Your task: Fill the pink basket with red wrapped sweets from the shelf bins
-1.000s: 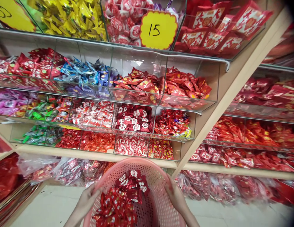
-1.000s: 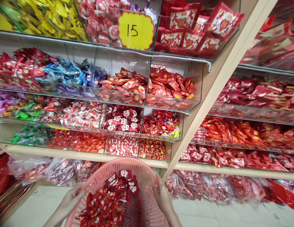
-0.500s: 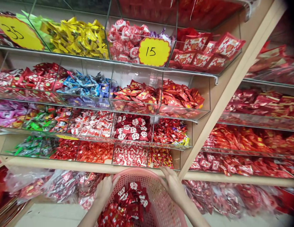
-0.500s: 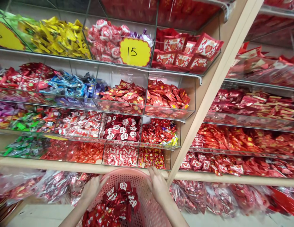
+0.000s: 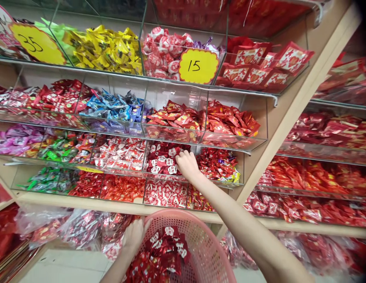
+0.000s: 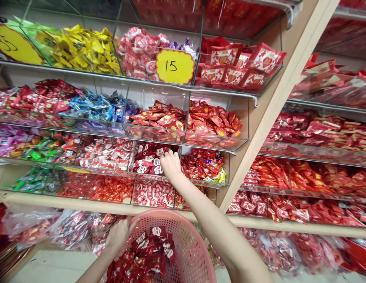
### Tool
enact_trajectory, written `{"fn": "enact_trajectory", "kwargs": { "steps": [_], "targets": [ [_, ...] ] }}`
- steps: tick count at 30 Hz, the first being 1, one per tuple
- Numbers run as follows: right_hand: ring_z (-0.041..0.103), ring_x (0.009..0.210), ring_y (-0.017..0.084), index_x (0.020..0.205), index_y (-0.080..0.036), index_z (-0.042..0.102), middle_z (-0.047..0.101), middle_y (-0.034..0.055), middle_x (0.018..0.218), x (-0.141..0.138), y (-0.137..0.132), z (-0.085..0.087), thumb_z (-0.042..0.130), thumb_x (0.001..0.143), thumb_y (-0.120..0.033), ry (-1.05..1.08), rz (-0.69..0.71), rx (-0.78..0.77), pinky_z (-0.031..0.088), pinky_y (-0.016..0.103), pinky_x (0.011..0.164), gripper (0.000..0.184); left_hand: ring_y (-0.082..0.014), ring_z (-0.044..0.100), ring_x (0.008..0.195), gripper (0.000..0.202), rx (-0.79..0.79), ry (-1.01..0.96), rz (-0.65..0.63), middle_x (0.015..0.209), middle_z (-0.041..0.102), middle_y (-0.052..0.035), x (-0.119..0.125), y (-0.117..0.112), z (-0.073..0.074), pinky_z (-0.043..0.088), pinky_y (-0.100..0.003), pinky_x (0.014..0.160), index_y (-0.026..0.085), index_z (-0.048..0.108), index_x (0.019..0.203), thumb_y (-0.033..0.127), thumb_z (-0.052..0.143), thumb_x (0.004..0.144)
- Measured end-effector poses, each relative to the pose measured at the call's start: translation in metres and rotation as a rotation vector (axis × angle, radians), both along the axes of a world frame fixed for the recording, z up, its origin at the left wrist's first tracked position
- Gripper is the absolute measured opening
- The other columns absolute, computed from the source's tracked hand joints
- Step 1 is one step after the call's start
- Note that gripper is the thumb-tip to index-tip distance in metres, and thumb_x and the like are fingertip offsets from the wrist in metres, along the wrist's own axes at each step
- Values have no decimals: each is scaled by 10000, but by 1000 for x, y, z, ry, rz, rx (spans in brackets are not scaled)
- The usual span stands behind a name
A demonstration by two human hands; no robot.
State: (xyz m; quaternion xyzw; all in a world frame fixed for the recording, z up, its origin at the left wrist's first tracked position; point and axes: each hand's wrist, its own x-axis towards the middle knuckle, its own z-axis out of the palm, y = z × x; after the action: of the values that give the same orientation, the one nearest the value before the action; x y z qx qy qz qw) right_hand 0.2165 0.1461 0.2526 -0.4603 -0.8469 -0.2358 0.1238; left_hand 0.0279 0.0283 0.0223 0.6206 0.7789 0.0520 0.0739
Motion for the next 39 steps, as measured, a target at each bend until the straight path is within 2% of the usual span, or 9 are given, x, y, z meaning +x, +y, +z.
{"fn": "enact_trajectory", "kwargs": {
  "steps": [5, 15, 20, 22, 24, 28, 32, 35, 39],
  "targets": [
    [503, 1005, 265, 923, -66, 673, 651, 186, 1005, -10, 12, -6, 409, 881, -102, -23, -62, -27, 398, 380, 787, 270, -307, 670, 893, 541, -5, -10, 16, 965, 688, -212, 1, 0, 1, 486, -367, 747, 97, 618, 1075, 475, 261, 922],
    [508, 932, 239, 960, -91, 621, 611, 152, 992, 9, -3, 1, 383, 905, -107, 8, 58, 123, 412, 352, 738, 245, -306, 677, 863, 571, 13, 10, 20, 902, 700, -185, 2, 0, -4, 490, -380, 745, 108, 618, 1062, 497, 226, 916],
    [541, 904, 198, 953, -156, 631, 640, 106, 1029, 24, -55, -8, 417, 925, -198, 460, 280, 185, 426, 339, 770, 220, -292, 683, 856, 602, 19, 27, 13, 885, 706, -175, 3, 0, -4, 496, -367, 738, 126, 628, 1034, 525, 194, 914],
    [566, 910, 177, 975, -170, 631, 649, 90, 1006, 27, -81, -30, 420, 928, -241, 758, 384, 63, 441, 321, 806, 227, -288, 684, 850, 609, 19, 34, 11, 886, 706, -171, 3, 0, -4, 496, -361, 732, 129, 626, 1049, 530, 188, 914],
    [595, 861, 164, 932, -188, 641, 665, 66, 928, 27, -103, -69, 442, 917, -284, 1036, 389, -168, 459, 300, 777, 222, -293, 684, 845, 609, 19, 42, 8, 878, 707, -168, 4, 0, -4, 497, -364, 719, 127, 625, 1058, 529, 191, 914],
    [603, 652, 149, 758, -172, 646, 670, 30, 704, 22, -126, -177, 525, 829, -460, 1520, 131, -755, 463, 267, 619, 321, -291, 685, 836, 614, 18, 53, 4, 868, 707, -168, 5, 0, -3, 497, -363, 705, 118, 624, 1074, 534, 203, 911],
    [583, 530, 139, 619, -167, 576, 605, -13, 545, 22, -134, -270, 738, 471, -584, 1876, -281, -1069, 446, 245, 518, 471, -287, 684, 849, 609, 18, 60, 4, 890, 708, -166, 5, 0, -2, 495, -366, 726, 126, 633, 1062, 526, 199, 914],
    [571, 478, 129, 579, -183, 515, 557, -43, 464, 23, -140, -309, 781, 332, -547, 1954, -460, -1171, 402, 214, 456, 514, -295, 683, 854, 614, 18, 64, 6, 893, 708, -171, 6, 0, -2, 495, -372, 733, 119, 639, 1051, 523, 198, 914],
    [568, 450, 123, 584, -195, 462, 543, -49, 446, 24, -143, -331, 774, 381, -519, 1949, -505, -1191, 379, 200, 437, 494, -292, 684, 854, 594, 32, 65, -4, 893, 712, -157, 5, 0, -5, 500, -368, 727, 135, 629, 1064, 517, 200, 916]
  ]
}}
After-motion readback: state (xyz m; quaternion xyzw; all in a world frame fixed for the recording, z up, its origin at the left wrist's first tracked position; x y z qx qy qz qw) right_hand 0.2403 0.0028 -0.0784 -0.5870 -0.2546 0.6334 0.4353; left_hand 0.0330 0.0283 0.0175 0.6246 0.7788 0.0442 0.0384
